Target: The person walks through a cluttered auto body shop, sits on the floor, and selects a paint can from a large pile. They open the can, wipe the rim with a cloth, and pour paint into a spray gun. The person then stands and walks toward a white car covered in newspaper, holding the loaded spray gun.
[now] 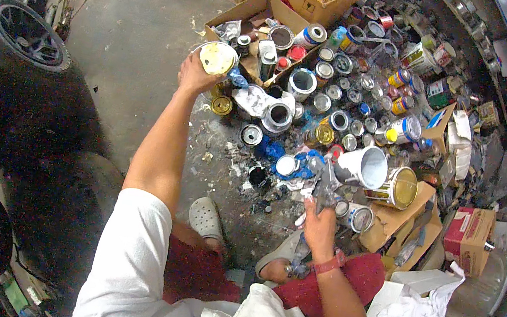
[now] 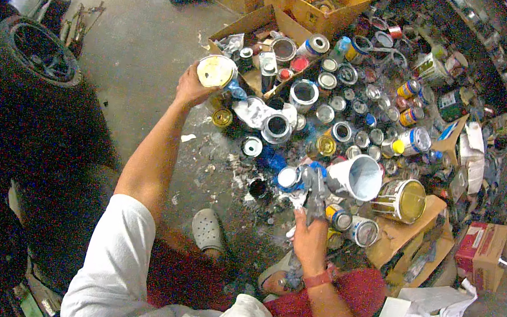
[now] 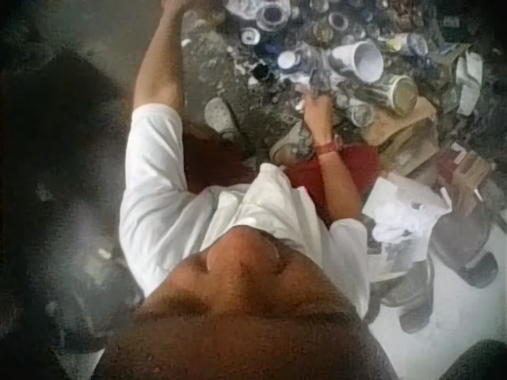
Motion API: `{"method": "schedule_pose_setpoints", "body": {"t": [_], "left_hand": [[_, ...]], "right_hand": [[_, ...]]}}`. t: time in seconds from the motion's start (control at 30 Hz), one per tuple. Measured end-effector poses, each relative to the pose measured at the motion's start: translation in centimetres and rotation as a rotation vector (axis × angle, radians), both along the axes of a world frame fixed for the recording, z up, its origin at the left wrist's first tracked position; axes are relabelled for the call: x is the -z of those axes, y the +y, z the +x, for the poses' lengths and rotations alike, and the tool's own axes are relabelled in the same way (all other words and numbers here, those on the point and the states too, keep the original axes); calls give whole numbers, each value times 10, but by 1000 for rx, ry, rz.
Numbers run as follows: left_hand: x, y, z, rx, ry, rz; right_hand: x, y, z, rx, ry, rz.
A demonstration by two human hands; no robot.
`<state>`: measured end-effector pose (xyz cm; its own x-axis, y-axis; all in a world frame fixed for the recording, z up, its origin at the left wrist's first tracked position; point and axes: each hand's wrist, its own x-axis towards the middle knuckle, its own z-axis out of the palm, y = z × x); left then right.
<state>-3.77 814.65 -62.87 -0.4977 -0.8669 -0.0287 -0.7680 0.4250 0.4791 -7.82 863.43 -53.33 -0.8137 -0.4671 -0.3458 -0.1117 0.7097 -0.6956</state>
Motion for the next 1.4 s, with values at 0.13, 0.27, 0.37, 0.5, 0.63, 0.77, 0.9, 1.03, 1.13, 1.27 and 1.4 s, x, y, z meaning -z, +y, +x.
{"method": "schedule_pose_setpoints", "body": {"t": [0.13,0.27,0.37,0.5,0.63,0.77,0.9,1.03,1.13,1.27,1.4], "left_hand": [[25,-18,-10,-6,-56,-13],[39,-28,-15,-3,-91,-32],[41,-31,-18,4,-116,-75],[37,-41,-19,12,-106,-18],[33,-58,-12,38,14,94],[33,-70,2,-6,487,492],[33,-81,17,-63,690,732],[37,-83,30,-193,934,928],[37,-84,41,-188,1117,973],[24,-92,60,-211,1165,930],[5,-96,77,-211,1245,911]], "right_hand": [[4,-7,-3,92,-65,-92],[11,-6,-8,64,-142,94],[13,-6,-10,58,-98,95],[15,-12,-10,65,-80,-4],[17,-15,-9,34,-55,-29],[15,-18,-11,-59,-86,187],[9,-48,-19,-219,13,63],[2,-131,-30,-355,72,-95],[-7,-205,-40,-434,83,-23],[1,-291,-53,-450,93,-1],[17,-345,-58,-495,302,-152]]}}
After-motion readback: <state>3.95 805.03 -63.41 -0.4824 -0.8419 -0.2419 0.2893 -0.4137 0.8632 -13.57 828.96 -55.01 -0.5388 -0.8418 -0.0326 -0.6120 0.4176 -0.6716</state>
